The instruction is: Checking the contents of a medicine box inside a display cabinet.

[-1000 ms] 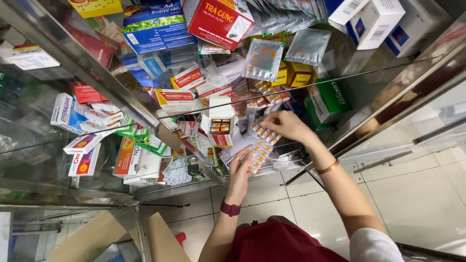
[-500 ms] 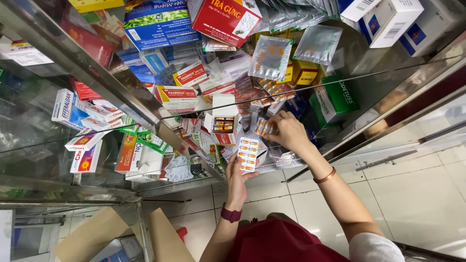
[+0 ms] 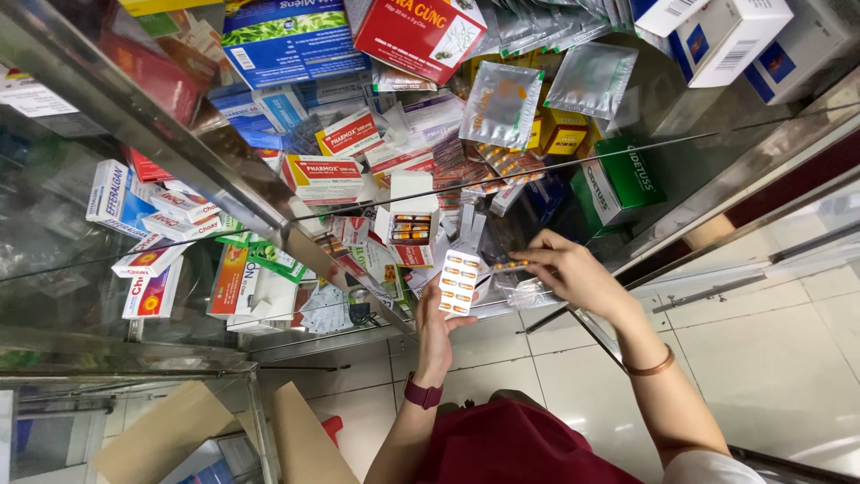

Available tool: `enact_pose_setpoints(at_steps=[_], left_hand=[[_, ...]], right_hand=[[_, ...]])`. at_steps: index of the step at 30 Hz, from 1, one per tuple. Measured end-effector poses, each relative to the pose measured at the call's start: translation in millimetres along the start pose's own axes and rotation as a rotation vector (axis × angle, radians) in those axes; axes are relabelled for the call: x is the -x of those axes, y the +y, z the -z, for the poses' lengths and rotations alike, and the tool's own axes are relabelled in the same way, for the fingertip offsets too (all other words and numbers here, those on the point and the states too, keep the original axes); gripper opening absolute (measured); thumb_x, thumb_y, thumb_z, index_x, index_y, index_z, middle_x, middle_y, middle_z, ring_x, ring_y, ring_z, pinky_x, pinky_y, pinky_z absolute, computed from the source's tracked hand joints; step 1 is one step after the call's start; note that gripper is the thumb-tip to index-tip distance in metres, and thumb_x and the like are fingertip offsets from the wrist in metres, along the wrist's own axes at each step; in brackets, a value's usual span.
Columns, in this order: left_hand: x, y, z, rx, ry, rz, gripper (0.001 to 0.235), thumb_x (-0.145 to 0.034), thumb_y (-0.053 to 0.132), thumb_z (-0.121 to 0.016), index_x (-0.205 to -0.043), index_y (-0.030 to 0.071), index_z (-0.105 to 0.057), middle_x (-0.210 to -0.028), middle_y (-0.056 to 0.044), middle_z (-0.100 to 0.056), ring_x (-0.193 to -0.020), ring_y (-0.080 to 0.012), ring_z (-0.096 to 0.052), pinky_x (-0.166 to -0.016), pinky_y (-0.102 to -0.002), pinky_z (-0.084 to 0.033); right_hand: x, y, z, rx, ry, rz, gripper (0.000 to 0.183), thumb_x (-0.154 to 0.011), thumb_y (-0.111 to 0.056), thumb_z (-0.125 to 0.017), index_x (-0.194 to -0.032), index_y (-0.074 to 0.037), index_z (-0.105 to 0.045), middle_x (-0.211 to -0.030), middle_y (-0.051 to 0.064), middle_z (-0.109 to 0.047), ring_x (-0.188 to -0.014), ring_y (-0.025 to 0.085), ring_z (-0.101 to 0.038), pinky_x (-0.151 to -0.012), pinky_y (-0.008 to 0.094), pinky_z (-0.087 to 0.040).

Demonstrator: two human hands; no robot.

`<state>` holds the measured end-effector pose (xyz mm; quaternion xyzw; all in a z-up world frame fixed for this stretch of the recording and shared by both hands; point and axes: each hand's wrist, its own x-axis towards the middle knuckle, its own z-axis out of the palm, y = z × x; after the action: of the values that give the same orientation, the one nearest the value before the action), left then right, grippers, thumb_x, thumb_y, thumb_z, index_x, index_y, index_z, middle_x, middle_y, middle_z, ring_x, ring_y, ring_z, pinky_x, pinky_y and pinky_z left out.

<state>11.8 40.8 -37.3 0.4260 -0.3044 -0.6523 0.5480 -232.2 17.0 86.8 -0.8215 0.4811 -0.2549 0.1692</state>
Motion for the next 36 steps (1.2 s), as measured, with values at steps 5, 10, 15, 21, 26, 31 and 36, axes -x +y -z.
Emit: enact_pose_setpoints(at_steps=[5, 10, 15, 21, 26, 31, 36], left_hand=[[-1, -10, -5, -0.033, -0.120, 0.042, 0.057, -0.105, 0.046, -0.032, -0.143, 0.008, -0.053, -0.128, -0.009, -0.069, -0.102, -0.0214, -0.073, -0.067, -0.037, -0.064], [7, -14, -13, -0.006, -0.277, 0.038, 0.060, -0.106, 0.051, -0.030, -0.138, 0.007, -0.056, -0.119, -0.010, -0.070, -0.095, -0.0168, -0.073, -0.063, -0.034, -0.063], [4, -22, -12, -0.182, -0.232, -0.227, 0.042, -0.099, 0.018, -0.071, -0.136, 0.003, -0.057, -0.108, -0.008, -0.070, -0.086, -0.0141, -0.067, -0.066, -0.031, -0.059], [-9, 19, -27, -0.924, -0.014, -0.546, 0.029, -0.092, 0.018, -0.077, -0.117, 0.007, -0.067, -0.091, -0.011, -0.078, -0.076, -0.0206, -0.075, -0.068, -0.034, -0.058], [-32, 31, -36, -1.001, -0.035, -0.903, 0.023, -0.093, 0.013, -0.075, -0.113, 0.006, -0.065, -0.103, -0.013, -0.073, -0.087, -0.0330, -0.072, -0.074, -0.043, -0.055], [-43, 21, -38, -1.058, 0.000, -0.896, 0.022, -0.094, 0.013, -0.072, -0.113, 0.006, -0.065, -0.103, -0.013, -0.072, -0.088, -0.0350, -0.070, -0.076, -0.045, -0.054], [-40, 16, -38, -1.086, 0.013, -0.914, 0.019, -0.095, 0.012, -0.071, -0.113, 0.008, -0.065, -0.102, -0.012, -0.072, -0.089, -0.0339, -0.068, -0.080, -0.044, -0.054]], right_hand=[[-15, -11, 14, -0.361, -0.194, -0.091, 0.033, -0.075, -0.010, -0.082, -0.105, -0.006, -0.069, -0.082, 0.006, -0.073, -0.075, 0.025, -0.074, -0.068, 0.033, -0.057], [-28, -12, -10, -0.313, -0.293, -0.086, 0.031, -0.072, -0.013, -0.086, -0.099, -0.006, -0.071, -0.080, 0.008, -0.075, -0.072, 0.027, -0.074, -0.067, 0.036, -0.056], [-34, -32, -16, -0.136, 0.054, 0.101, 0.045, -0.064, -0.014, -0.088, -0.104, -0.002, -0.071, -0.103, 0.017, -0.068, -0.092, 0.036, -0.067, -0.078, 0.041, -0.054], [-35, -13, -19, -0.248, 0.133, 0.202, 0.039, -0.078, -0.016, -0.083, -0.112, -0.002, -0.071, -0.099, 0.011, -0.072, -0.094, 0.031, -0.068, -0.082, 0.040, -0.054], [-35, 22, -39, -0.179, 0.172, 0.115, 0.023, -0.082, -0.018, -0.083, -0.098, -0.004, -0.073, -0.090, 0.009, -0.071, -0.084, 0.028, -0.068, -0.074, 0.037, -0.055], [-34, 24, -34, -0.049, 0.218, 0.117, 0.025, -0.082, -0.021, -0.082, -0.097, -0.004, -0.073, -0.092, 0.009, -0.071, -0.085, 0.029, -0.066, -0.073, 0.037, -0.055], [-37, 24, -33, 0.047, 0.191, 0.254, 0.022, -0.085, -0.019, -0.077, -0.102, -0.006, -0.074, -0.096, 0.007, -0.071, -0.090, 0.028, -0.065, -0.081, 0.038, -0.054]])
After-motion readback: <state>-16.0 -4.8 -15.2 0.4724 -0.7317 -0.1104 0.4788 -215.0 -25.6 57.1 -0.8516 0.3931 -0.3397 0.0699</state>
